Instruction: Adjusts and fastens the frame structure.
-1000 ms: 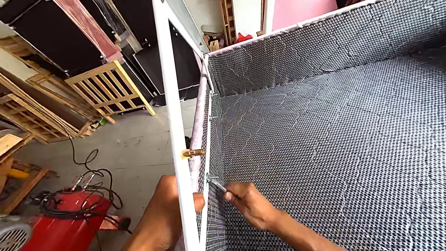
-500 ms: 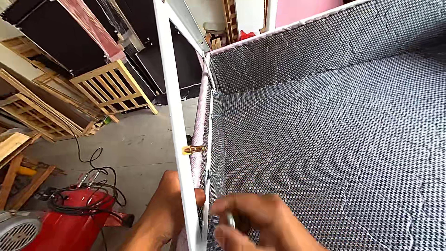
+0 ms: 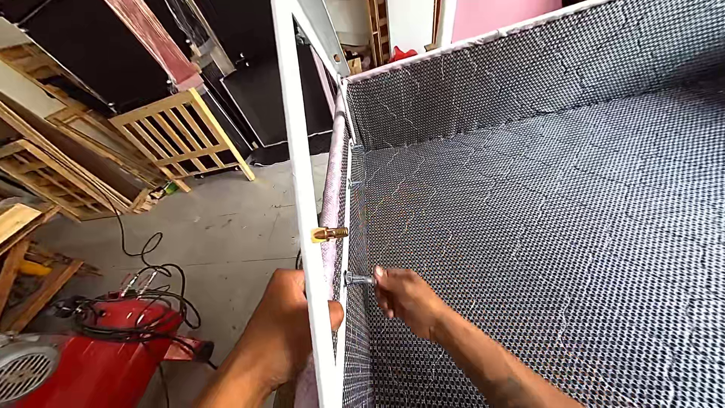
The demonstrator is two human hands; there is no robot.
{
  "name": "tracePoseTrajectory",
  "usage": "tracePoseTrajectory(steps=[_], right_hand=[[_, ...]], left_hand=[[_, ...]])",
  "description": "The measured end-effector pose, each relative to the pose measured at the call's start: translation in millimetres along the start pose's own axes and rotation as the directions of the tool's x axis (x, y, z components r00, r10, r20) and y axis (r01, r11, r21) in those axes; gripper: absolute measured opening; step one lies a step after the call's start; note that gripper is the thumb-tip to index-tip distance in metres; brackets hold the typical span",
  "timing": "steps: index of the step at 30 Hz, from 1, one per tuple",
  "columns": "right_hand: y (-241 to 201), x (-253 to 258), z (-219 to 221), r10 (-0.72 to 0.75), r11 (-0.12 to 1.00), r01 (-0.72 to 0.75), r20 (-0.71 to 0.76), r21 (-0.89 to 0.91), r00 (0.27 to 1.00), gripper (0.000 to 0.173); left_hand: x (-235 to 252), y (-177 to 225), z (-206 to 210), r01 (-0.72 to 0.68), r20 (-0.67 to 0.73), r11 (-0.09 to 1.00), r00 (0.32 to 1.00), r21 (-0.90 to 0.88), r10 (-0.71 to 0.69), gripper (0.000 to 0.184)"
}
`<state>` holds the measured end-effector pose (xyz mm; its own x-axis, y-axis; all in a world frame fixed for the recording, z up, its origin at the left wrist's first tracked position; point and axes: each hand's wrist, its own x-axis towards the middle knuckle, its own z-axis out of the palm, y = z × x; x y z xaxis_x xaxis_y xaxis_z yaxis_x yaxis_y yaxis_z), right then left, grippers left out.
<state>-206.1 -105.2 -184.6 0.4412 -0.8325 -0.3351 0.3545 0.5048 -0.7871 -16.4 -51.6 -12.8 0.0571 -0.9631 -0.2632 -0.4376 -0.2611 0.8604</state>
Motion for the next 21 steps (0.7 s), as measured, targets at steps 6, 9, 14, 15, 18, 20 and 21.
tracePoseTrajectory(steps=[6,9,14,15,18,20,21], right_hand=[[14,-110,38,-0.157,0.913,0.177,0.084,-0.367,0.984,0.036],[-18,-145,62,-0.305,0.647,0.364,0.210,-0.670,0.929,0.059],[-83,-123,68,-0.743,0.178,0.656,0.337,-0.733,0.579,0.020],[-97,-108,64,-0.762,0.166,0.663,0.332,-0.730,0.556,0.019],[-140,-65,52,-0.586,0.557,0.629,0.280,-0.543,0.760,0.022],[-150,-33,47,-0.462,0.776,0.515,0.229,-0.364,0.857,0.027],[-149,-22,46,-0.436,0.825,0.480,0.205,-0.297,0.876,0.031]], left_hand=[[0,-1,0,-0.030,0.015,1.000,0.999,-0.003,0.030,0.017],[-1,0,0,-0.018,0.001,1.000,1.000,0.017,0.018,0.017],[-2,0,1,-0.041,-0.011,0.999,0.999,0.034,0.041,0.017],[-2,0,1,-0.040,-0.010,0.999,0.999,0.013,0.040,0.017],[-1,0,1,-0.021,-0.017,1.000,1.000,-0.001,0.021,0.018],[-1,0,1,-0.006,-0.019,1.000,1.000,0.018,0.007,0.018],[-1,0,1,-0.002,-0.020,1.000,1.000,0.023,0.002,0.018]])
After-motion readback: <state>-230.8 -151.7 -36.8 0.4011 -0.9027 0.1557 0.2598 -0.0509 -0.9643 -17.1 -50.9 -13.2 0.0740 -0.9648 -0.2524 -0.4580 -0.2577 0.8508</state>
